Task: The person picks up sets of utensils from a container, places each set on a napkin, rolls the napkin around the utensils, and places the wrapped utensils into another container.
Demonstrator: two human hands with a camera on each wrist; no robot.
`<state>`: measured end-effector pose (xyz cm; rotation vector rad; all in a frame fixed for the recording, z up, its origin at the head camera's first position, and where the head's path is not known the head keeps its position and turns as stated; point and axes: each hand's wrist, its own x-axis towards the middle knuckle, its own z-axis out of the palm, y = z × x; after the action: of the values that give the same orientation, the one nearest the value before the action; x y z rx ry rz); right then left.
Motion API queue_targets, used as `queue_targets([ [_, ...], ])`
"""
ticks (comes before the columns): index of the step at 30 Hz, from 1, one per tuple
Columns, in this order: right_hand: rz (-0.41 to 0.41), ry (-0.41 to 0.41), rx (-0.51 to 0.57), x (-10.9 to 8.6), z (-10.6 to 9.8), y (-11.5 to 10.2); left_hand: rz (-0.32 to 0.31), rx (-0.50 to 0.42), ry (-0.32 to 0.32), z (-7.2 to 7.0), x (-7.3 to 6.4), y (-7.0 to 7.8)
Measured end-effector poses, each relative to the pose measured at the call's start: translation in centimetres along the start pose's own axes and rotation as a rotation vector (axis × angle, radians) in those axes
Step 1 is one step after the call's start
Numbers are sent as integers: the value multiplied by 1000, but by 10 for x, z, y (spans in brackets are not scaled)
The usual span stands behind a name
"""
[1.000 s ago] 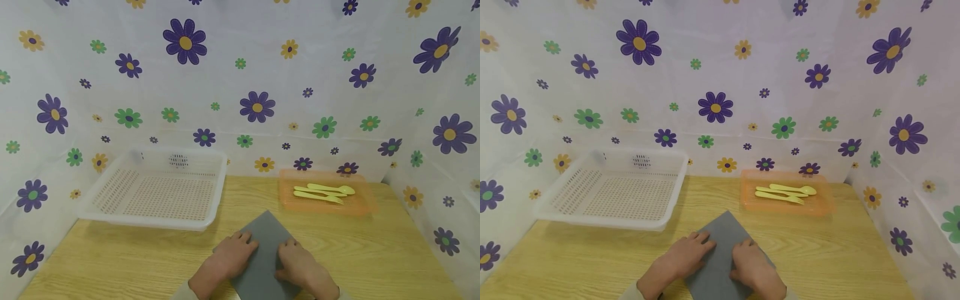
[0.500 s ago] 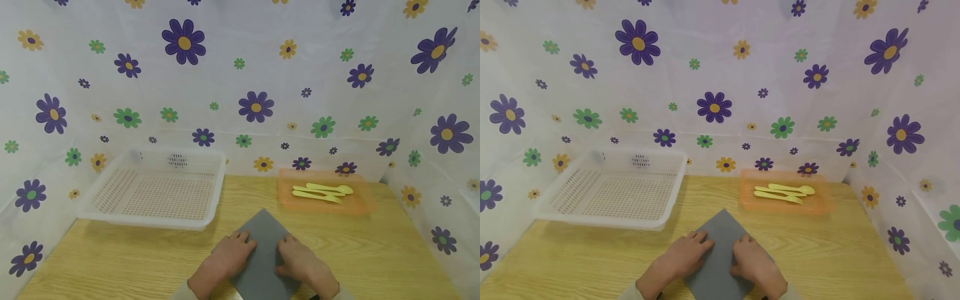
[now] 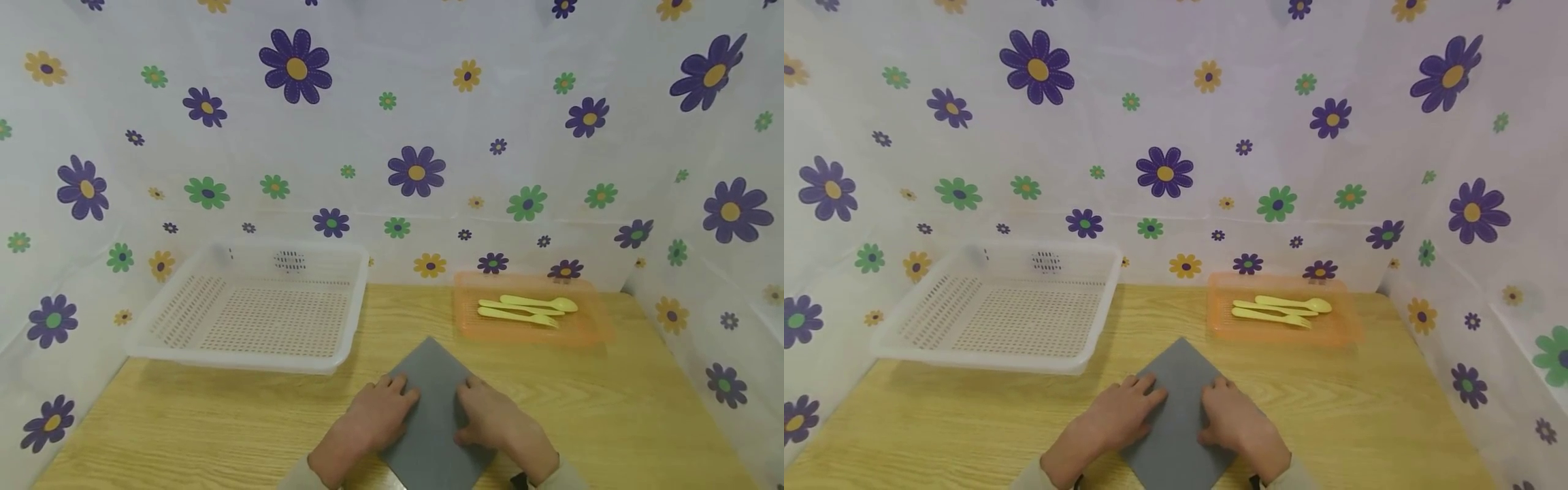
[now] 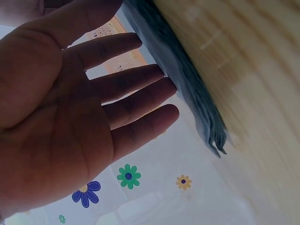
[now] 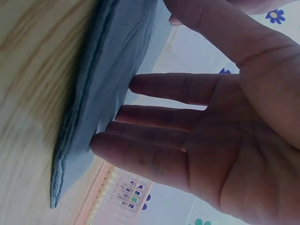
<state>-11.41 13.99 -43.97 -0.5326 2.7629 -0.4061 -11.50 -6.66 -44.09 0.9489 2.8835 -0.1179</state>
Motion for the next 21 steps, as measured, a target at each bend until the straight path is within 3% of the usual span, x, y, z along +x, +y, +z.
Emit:
queue_targets([
  [9,-13,-4,-8,2,-1,0,14,-8,24,-2,-1,-3],
  [16,-4,-13,-12,1,0,-2,8,-36,-12,-2,-1,-3],
  [21,-1,-6,-18,-1,0,-1,15,-34,9,-1,-1,-2],
])
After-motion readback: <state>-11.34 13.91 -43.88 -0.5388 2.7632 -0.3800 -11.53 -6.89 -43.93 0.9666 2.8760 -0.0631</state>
